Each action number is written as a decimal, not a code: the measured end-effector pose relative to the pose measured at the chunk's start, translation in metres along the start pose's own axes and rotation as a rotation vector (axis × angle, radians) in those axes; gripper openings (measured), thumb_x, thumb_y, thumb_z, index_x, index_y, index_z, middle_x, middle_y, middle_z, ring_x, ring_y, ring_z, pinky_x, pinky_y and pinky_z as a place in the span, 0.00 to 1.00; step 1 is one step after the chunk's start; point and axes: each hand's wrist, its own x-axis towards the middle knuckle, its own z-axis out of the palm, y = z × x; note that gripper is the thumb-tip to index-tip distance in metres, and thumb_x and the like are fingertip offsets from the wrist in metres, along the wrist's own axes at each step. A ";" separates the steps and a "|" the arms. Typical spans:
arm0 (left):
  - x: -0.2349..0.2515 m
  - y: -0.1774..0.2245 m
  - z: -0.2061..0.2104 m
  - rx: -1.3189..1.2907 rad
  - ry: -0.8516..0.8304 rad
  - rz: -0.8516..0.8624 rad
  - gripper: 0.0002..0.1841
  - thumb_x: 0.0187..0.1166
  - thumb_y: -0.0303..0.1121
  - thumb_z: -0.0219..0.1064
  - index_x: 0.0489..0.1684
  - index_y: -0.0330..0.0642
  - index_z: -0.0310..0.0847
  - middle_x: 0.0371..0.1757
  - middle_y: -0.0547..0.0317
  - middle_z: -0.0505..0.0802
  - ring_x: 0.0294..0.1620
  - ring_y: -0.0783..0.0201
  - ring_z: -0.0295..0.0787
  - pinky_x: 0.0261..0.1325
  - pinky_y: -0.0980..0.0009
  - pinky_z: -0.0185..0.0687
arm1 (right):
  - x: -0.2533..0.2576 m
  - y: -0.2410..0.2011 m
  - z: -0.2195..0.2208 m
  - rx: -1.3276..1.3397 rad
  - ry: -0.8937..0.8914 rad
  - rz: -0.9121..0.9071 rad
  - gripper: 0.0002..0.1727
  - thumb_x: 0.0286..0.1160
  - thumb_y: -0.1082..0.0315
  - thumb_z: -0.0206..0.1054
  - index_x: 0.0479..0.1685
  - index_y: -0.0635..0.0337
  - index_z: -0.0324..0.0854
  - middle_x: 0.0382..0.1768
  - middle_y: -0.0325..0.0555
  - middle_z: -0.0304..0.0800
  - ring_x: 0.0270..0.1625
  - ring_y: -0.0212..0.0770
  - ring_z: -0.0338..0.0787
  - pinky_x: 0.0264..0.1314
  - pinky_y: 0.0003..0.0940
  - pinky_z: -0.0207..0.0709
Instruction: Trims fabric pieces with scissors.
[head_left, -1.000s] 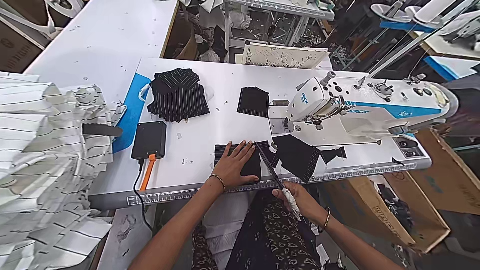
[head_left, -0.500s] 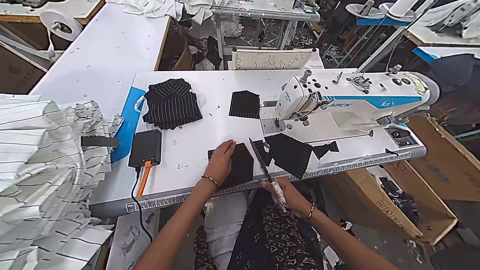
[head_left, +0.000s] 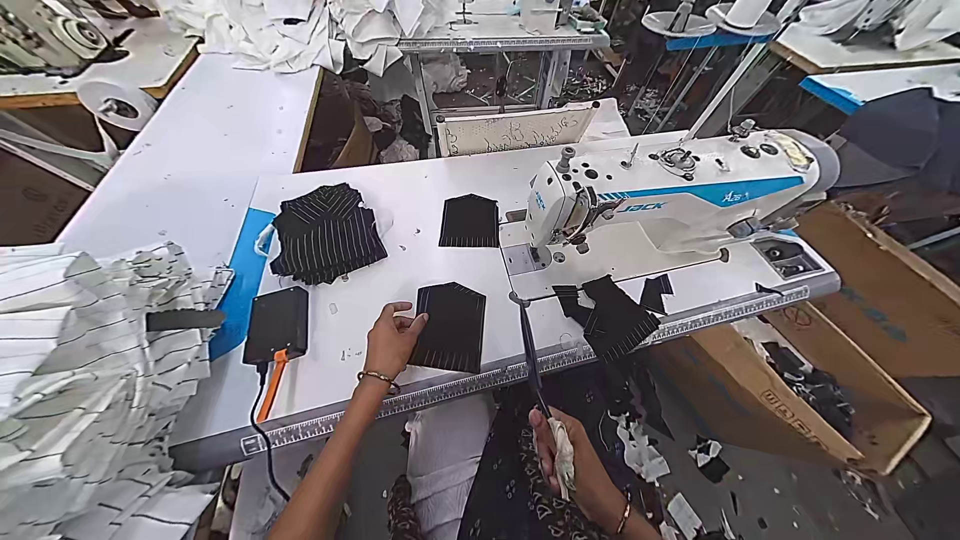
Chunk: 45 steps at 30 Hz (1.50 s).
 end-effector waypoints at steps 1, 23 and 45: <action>-0.001 -0.004 -0.002 -0.060 -0.002 -0.008 0.26 0.82 0.34 0.71 0.74 0.32 0.72 0.46 0.45 0.94 0.37 0.60 0.89 0.47 0.60 0.82 | -0.001 0.003 0.003 -0.016 -0.040 0.031 0.14 0.88 0.59 0.59 0.32 0.54 0.75 0.13 0.31 0.79 0.12 0.24 0.77 0.14 0.18 0.70; -0.049 0.000 0.034 -0.783 -0.046 -0.204 0.15 0.76 0.15 0.68 0.61 0.25 0.82 0.50 0.48 0.94 0.39 0.66 0.94 0.50 0.71 0.91 | 0.007 0.032 -0.024 -0.128 -0.557 0.164 0.28 0.69 0.30 0.69 0.39 0.45 0.74 0.18 0.20 0.75 0.18 0.19 0.76 0.23 0.15 0.71; -0.070 -0.012 0.055 -0.780 0.077 -0.075 0.19 0.74 0.16 0.70 0.65 0.26 0.82 0.53 0.51 0.95 0.37 0.71 0.93 0.49 0.75 0.90 | 0.021 0.032 0.000 -0.457 -0.352 0.079 0.21 0.75 0.43 0.71 0.34 0.49 0.73 0.17 0.24 0.69 0.17 0.21 0.71 0.24 0.20 0.68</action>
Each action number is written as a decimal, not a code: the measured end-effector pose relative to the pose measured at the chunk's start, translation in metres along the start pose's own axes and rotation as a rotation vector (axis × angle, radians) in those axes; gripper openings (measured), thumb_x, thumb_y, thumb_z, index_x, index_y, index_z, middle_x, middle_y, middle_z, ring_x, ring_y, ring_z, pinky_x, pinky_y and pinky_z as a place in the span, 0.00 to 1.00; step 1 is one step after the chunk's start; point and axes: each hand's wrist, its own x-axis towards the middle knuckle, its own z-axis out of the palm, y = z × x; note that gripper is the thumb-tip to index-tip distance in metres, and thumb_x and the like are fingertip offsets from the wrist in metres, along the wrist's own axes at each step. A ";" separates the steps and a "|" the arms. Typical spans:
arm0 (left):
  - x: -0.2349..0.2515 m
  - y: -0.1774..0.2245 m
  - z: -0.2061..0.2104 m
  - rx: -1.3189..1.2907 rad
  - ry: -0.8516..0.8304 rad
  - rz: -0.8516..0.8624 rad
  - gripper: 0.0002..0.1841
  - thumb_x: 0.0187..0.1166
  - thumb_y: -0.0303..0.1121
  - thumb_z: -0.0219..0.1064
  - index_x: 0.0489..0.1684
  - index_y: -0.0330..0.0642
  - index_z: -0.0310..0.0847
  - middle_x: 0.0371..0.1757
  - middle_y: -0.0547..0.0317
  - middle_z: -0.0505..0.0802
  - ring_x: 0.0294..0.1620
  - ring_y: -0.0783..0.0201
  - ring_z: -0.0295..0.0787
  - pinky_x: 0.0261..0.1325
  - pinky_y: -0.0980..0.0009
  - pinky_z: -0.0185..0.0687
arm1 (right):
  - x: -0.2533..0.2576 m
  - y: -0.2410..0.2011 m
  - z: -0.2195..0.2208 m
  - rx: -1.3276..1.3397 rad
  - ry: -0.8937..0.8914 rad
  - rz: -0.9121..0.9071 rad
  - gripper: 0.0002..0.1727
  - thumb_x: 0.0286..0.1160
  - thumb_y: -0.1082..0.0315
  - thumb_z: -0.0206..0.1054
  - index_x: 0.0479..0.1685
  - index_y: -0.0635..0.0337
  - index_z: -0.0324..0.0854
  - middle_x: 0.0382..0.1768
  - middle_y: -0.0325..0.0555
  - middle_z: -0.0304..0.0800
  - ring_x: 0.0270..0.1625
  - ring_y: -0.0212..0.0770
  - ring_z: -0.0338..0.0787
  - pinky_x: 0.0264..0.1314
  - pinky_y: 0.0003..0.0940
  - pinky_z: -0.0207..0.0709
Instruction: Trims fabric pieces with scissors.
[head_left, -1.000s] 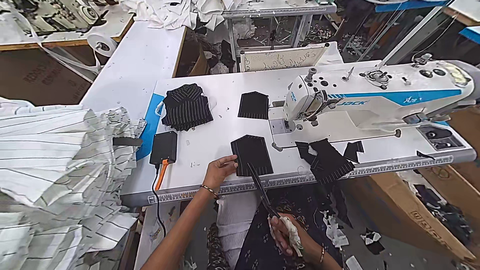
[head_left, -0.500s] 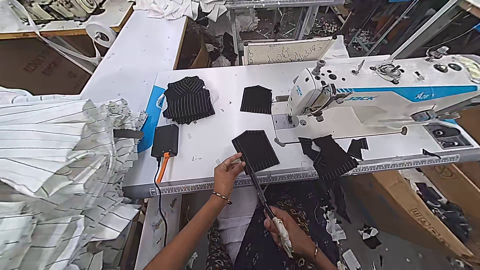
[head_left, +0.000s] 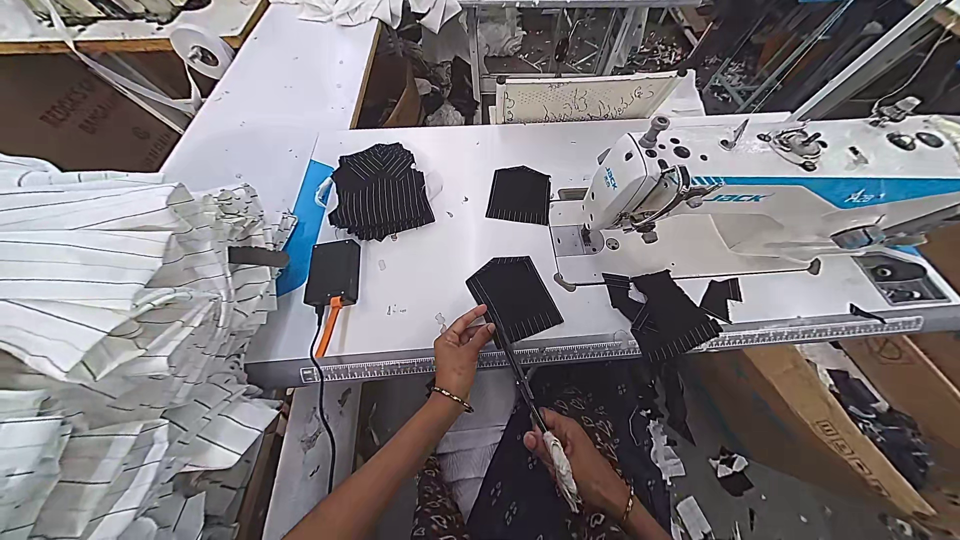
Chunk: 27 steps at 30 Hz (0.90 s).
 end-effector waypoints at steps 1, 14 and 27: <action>0.000 0.000 0.000 -0.001 -0.001 0.006 0.19 0.74 0.16 0.70 0.65 0.26 0.82 0.53 0.51 0.95 0.37 0.71 0.93 0.49 0.75 0.90 | 0.000 0.000 -0.001 -0.007 0.010 -0.007 0.21 0.74 0.43 0.71 0.32 0.49 0.73 0.16 0.24 0.70 0.17 0.21 0.72 0.24 0.20 0.68; -0.001 -0.007 0.003 -0.059 -0.012 0.072 0.23 0.75 0.14 0.68 0.71 0.26 0.78 0.65 0.49 0.91 0.40 0.72 0.93 0.52 0.76 0.89 | -0.002 0.010 0.011 0.051 0.096 -0.064 0.20 0.73 0.47 0.74 0.25 0.48 0.74 0.12 0.24 0.71 0.14 0.21 0.72 0.21 0.20 0.67; 0.016 -0.002 -0.015 0.148 -0.324 0.150 0.43 0.70 0.14 0.69 0.91 0.31 0.53 0.93 0.48 0.62 0.35 0.80 0.89 0.43 0.80 0.86 | 0.005 -0.011 -0.001 0.085 0.033 0.022 0.20 0.76 0.46 0.73 0.30 0.50 0.75 0.13 0.27 0.73 0.14 0.24 0.74 0.20 0.21 0.70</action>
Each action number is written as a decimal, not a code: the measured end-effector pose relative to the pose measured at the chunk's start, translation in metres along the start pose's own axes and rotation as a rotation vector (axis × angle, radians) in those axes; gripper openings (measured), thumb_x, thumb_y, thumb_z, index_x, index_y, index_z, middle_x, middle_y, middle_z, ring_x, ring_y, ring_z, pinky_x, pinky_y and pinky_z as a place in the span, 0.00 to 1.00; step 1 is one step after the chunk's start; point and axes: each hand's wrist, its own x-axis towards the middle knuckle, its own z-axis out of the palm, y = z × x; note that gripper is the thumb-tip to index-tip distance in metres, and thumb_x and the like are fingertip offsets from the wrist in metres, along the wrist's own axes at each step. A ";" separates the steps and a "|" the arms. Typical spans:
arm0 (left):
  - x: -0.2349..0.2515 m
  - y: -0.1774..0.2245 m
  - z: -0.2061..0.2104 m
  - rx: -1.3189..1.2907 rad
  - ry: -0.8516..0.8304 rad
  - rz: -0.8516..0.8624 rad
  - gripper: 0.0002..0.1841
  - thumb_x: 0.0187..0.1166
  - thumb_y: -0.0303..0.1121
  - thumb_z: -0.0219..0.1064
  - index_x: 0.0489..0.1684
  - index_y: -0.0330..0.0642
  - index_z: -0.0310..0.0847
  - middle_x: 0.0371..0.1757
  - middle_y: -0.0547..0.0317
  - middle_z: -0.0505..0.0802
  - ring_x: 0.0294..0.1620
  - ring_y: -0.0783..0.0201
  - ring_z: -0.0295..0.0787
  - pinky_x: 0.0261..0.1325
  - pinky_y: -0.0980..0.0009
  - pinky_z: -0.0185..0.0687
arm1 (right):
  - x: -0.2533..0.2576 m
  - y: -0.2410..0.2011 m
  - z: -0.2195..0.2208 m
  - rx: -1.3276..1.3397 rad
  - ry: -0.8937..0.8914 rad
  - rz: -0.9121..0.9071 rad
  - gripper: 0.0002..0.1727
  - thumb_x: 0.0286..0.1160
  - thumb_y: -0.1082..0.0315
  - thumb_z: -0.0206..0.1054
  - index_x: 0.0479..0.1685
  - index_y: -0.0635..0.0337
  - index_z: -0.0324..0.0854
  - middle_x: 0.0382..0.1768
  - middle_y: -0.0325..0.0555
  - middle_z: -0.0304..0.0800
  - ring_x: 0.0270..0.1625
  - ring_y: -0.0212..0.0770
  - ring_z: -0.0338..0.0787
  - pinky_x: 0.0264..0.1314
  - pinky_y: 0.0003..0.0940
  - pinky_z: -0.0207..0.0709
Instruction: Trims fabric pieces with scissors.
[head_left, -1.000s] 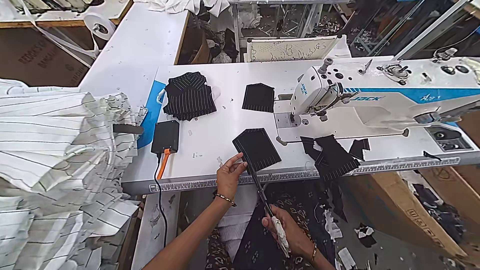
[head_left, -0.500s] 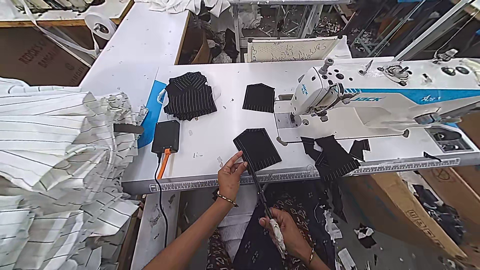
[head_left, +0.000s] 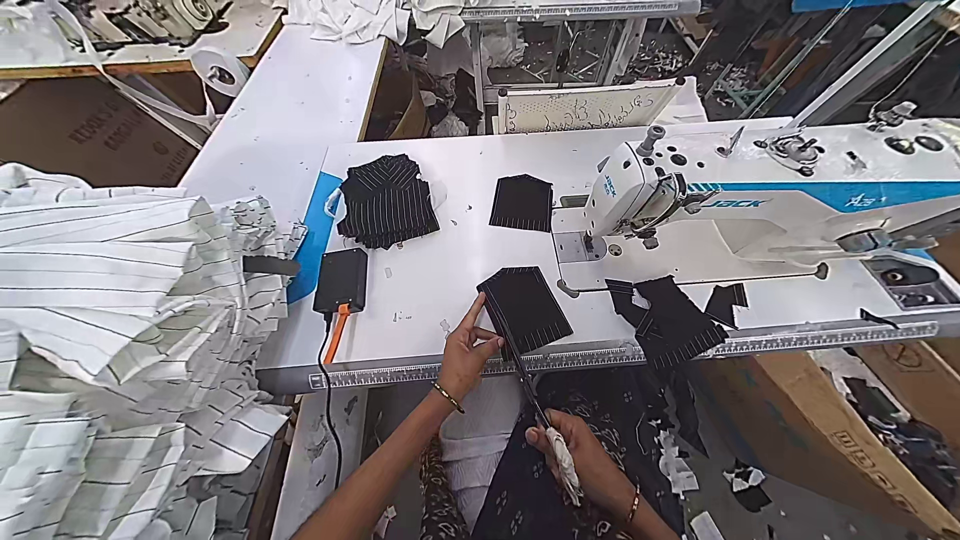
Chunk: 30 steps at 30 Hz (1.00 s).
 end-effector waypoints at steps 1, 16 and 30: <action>0.002 0.001 -0.001 0.015 -0.029 -0.001 0.45 0.69 0.14 0.70 0.92 0.32 0.49 0.94 0.48 0.59 0.34 0.81 0.88 0.42 0.80 0.85 | -0.001 0.000 0.001 0.025 0.004 -0.001 0.19 0.76 0.48 0.72 0.30 0.50 0.75 0.13 0.27 0.74 0.14 0.23 0.74 0.19 0.20 0.70; 0.010 0.007 -0.009 0.084 -0.232 -0.040 0.58 0.67 0.14 0.70 0.95 0.39 0.25 0.96 0.47 0.44 0.31 0.83 0.86 0.39 0.82 0.86 | 0.009 -0.014 0.004 0.138 -0.046 -0.013 0.16 0.82 0.52 0.68 0.31 0.51 0.74 0.14 0.27 0.74 0.15 0.22 0.75 0.19 0.18 0.70; 0.012 0.013 -0.010 0.242 -0.310 -0.089 0.58 0.68 0.18 0.70 0.95 0.40 0.22 0.69 0.46 0.82 0.28 0.77 0.87 0.35 0.80 0.85 | 0.021 -0.015 0.005 0.135 0.016 -0.061 0.18 0.81 0.50 0.69 0.30 0.51 0.74 0.13 0.28 0.74 0.13 0.23 0.74 0.18 0.18 0.69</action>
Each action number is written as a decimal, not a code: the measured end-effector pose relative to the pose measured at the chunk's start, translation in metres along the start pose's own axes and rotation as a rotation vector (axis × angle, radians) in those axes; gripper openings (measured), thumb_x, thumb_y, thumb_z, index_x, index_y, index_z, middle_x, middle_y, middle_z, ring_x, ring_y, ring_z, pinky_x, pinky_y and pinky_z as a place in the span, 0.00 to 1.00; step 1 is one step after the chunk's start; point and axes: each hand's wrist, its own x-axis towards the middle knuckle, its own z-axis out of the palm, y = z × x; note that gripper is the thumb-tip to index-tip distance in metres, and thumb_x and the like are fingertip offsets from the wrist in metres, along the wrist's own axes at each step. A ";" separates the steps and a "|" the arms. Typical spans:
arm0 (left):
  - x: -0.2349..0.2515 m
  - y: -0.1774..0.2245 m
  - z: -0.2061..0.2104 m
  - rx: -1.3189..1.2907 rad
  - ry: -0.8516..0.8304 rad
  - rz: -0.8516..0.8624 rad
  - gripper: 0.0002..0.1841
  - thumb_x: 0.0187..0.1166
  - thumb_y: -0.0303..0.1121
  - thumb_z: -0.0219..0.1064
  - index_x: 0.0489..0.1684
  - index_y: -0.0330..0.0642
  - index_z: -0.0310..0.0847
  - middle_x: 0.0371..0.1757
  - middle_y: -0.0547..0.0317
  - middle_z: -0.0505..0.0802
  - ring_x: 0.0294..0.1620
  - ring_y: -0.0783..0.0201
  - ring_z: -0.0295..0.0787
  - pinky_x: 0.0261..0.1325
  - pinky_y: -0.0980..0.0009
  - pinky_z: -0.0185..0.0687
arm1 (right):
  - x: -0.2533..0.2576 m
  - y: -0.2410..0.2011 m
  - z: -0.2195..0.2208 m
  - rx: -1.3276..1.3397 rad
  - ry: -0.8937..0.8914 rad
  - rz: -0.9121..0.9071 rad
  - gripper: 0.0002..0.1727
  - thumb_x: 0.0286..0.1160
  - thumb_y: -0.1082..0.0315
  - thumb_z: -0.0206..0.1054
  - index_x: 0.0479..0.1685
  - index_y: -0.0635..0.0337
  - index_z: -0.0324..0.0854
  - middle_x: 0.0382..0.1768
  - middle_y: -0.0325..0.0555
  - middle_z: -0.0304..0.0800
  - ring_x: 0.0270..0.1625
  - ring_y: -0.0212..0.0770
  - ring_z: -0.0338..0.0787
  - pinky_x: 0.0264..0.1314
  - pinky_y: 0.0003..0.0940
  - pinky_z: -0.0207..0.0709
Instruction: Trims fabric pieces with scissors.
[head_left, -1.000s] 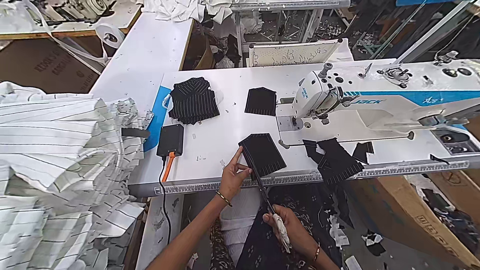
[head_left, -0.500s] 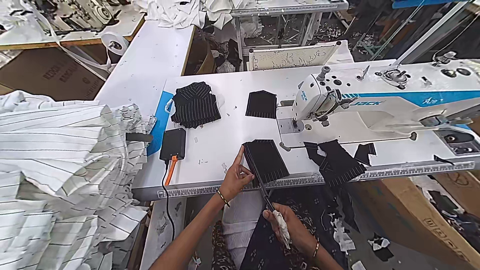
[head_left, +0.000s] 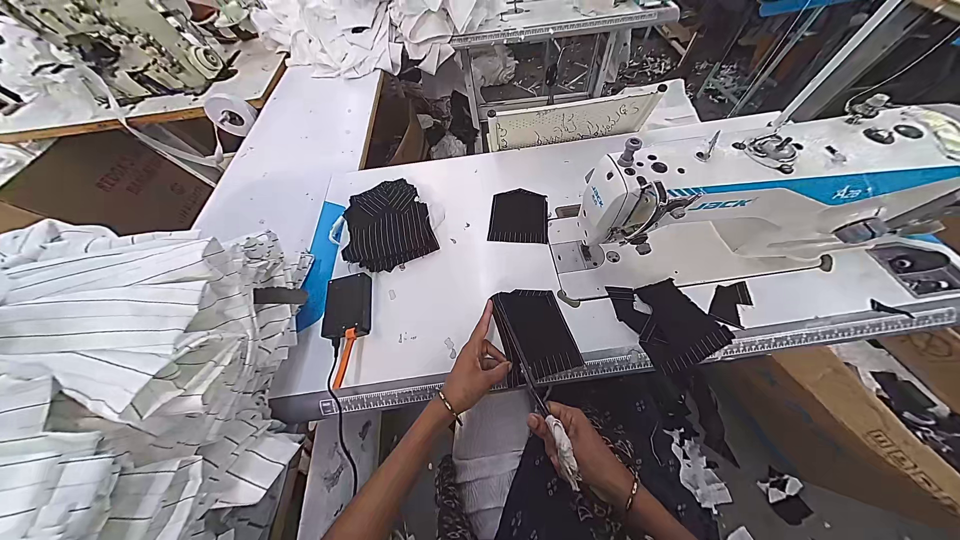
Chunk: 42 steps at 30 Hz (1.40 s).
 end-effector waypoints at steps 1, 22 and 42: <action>0.000 0.001 0.000 0.012 -0.004 -0.007 0.58 0.69 0.18 0.70 0.95 0.40 0.22 0.71 0.45 0.81 0.28 0.77 0.87 0.36 0.80 0.86 | 0.002 -0.001 -0.001 -0.013 -0.001 0.000 0.19 0.81 0.48 0.68 0.30 0.51 0.74 0.13 0.28 0.74 0.14 0.23 0.74 0.19 0.19 0.69; -0.009 0.008 -0.003 0.171 -0.014 0.031 0.41 0.67 0.19 0.69 0.88 0.40 0.60 0.87 0.46 0.67 0.37 0.74 0.87 0.42 0.75 0.86 | 0.025 -0.015 -0.011 -0.045 0.047 -0.070 0.20 0.76 0.49 0.74 0.29 0.52 0.74 0.14 0.29 0.72 0.14 0.24 0.72 0.19 0.21 0.67; 0.143 0.118 -0.040 0.038 0.390 0.599 0.20 0.76 0.17 0.64 0.68 0.25 0.80 0.76 0.39 0.82 0.67 0.63 0.89 0.63 0.70 0.90 | 0.060 -0.022 -0.078 -0.367 0.790 -0.882 0.20 0.73 0.51 0.75 0.29 0.57 0.77 0.16 0.31 0.80 0.19 0.14 0.77 0.22 0.12 0.72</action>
